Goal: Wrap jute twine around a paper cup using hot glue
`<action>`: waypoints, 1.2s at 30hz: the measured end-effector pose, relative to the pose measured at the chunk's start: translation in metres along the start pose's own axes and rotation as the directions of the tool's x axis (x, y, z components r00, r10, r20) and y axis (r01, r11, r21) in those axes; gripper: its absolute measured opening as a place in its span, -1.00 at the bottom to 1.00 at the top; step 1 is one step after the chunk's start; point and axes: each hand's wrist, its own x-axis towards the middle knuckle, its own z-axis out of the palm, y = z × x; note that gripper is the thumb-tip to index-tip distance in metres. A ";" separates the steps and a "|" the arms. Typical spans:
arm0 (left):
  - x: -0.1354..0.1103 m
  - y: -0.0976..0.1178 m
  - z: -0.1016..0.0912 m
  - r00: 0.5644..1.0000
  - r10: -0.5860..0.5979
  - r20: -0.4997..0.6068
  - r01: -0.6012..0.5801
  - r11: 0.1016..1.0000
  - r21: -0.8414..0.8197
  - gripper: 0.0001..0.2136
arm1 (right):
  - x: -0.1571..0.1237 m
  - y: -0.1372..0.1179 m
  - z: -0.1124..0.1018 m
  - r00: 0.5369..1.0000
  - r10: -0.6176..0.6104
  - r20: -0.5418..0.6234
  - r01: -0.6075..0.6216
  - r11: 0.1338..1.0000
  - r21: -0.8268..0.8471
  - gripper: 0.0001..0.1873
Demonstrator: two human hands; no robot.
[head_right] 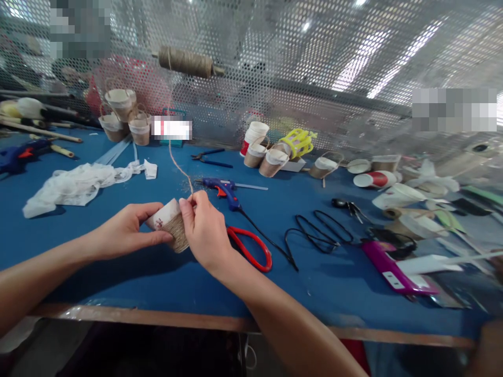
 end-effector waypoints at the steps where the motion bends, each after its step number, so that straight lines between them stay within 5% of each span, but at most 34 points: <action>1: 0.000 -0.001 0.000 1.000 -0.007 0.017 0.007 1.000 -0.026 -0.86 | 0.001 0.001 -0.001 1.000 -0.010 0.000 0.010 1.000 0.009 -0.80; 15: 0.000 0.000 -0.001 1.000 0.027 0.005 -0.026 0.997 -0.075 -0.83 | 0.005 0.005 0.002 0.988 0.129 0.090 -0.145 0.966 0.213 -0.75; 21: 0.000 -0.002 -0.010 0.973 0.195 -0.122 -0.201 0.979 -0.040 -0.67 | 0.014 0.010 -0.002 0.950 0.263 0.167 -0.311 0.824 0.473 -0.73; 25: 0.001 -0.002 -0.014 0.980 0.163 -0.111 -0.165 0.986 -0.010 -0.82 | 0.015 0.008 -0.002 0.897 0.337 0.286 -0.442 0.650 0.619 -0.72; 27: 0.001 -0.001 -0.013 0.985 0.141 -0.100 -0.142 0.990 -0.008 -0.84 | 0.014 0.007 -0.002 0.886 0.356 0.295 -0.461 0.630 0.625 -0.71; 30: 0.001 0.000 -0.012 0.987 0.131 -0.095 -0.130 0.991 0.016 -0.82 | 0.013 0.008 0.000 0.895 0.348 0.280 -0.446 0.659 0.606 -0.71; 36: 0.000 0.002 -0.007 0.995 0.073 -0.069 -0.071 0.997 0.035 -0.79 | 0.011 0.008 -0.001 0.967 0.233 0.106 -0.256 0.890 0.377 -0.70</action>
